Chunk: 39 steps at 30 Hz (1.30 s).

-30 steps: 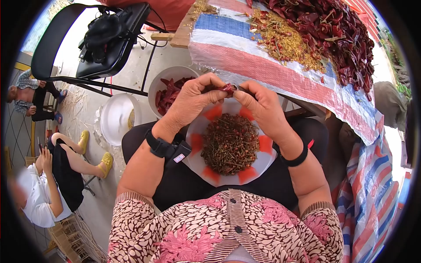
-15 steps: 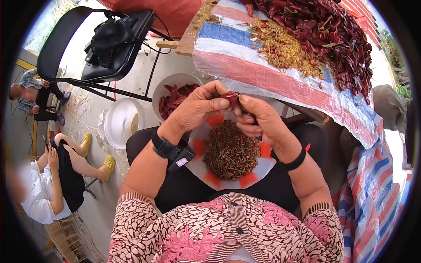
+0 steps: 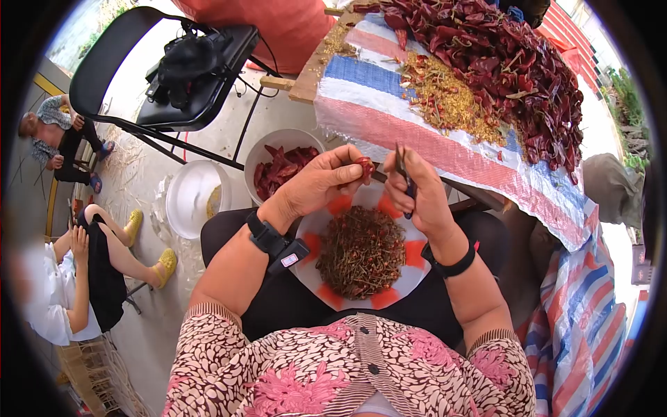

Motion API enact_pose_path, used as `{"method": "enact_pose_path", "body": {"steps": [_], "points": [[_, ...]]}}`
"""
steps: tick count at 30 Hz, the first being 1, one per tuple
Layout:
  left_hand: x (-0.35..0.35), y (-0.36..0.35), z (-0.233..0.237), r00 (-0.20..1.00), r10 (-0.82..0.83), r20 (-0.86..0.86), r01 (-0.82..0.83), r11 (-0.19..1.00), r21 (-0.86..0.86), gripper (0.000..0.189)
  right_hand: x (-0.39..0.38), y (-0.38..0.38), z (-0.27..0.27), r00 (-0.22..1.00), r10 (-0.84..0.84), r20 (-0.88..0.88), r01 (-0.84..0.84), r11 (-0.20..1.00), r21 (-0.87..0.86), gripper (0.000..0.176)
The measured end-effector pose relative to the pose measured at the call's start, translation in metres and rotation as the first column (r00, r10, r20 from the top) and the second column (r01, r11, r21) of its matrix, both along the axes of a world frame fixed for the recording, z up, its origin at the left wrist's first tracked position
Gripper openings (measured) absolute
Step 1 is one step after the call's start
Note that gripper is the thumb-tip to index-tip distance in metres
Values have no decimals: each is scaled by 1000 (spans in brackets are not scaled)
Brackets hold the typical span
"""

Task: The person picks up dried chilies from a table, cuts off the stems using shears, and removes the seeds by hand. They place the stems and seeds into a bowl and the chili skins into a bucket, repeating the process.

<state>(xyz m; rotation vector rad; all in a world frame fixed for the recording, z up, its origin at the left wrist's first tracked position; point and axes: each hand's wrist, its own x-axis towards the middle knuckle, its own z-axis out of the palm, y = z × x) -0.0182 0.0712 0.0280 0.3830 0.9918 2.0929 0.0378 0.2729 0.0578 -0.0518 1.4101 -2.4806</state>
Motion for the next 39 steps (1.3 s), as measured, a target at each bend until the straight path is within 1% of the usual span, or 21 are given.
{"method": "enact_pose_path", "body": {"steps": [1,2,4,6,7,8,9,10,11,14,17,18,20,21,22,23,26,29,33,37,39], "points": [[0,0,-1,1000,-13,-7,13,1000,-1,11,0,2,0,997,-38,-69,38,999,5,30],[0,0,-2,1000,-26,-16,26,1000,-3,11,0,1,-1,983,-82,-167,109,981,161,29],[4,2,-9,999,-32,-36,29,996,-82,11,0,-4,-2,917,-117,-381,286,859,425,29],[0,2,-13,995,-29,-100,11,985,-170,12,3,-5,7,900,-35,-435,327,714,619,25],[-1,3,-16,991,-30,-133,2,978,-209,10,2,-7,3,840,11,-543,420,620,663,23],[0,5,-18,985,-29,-172,-16,968,-250,9,-1,-9,-3,795,24,-606,476,595,648,20],[0,4,-16,979,-18,-201,-32,970,-243,7,-1,-9,-5,827,7,-562,424,648,633,18],[2,4,-13,974,-8,-226,-46,971,-235,5,0,-7,-3,920,-22,-391,271,756,596,17],[2,3,-9,970,-11,-241,-49,969,-242,5,-1,-6,-1,971,-50,-232,158,866,475,16],[6,1,1,970,-14,-243,-58,956,-289,5,-8,-1,-26,984,-80,-162,127,942,311,16],[7,2,-1,951,-17,-309,-94,935,-342,9,-1,-2,-18,941,-28,-338,258,705,660,17],[8,2,-7,945,-23,-327,-101,928,-358,10,1,-2,-21,945,-21,-326,254,673,695,18],[9,6,-21,882,-23,-471,-175,911,-373,11,0,-2,-26,951,-19,-308,257,603,755,22],[9,7,-26,820,-25,-572,-244,888,-389,11,0,-3,-27,948,11,-318,268,511,817,24],[8,11,-43,796,10,-606,-283,890,-357,12,-1,-4,-26,945,38,-326,283,411,867,26],[11,12,-44,795,4,-607,-299,873,-385,12,-1,-4,-25,942,61,-329,297,305,905,27],[16,12,-23,807,-8,-590,-325,828,-457,13,3,-16,-22,904,72,-421,408,143,901,30],[18,12,-22,827,66,-558,-335,856,-395,14,1,-20,-31,884,8,-468,460,174,871,27],[15,7,-22,864,36,-503,-263,882,-390,15,4,-24,-31,845,-51,-532,528,233,817,24],[21,1,-12,824,32,-566,-293,879,-377,17,7,-25,-28,839,-133,-527,540,310,782,20],[29,0,-3,795,73,-603,-319,895,-312,17,11,-26,-28,805,-118,-581,588,279,759,20]]}}
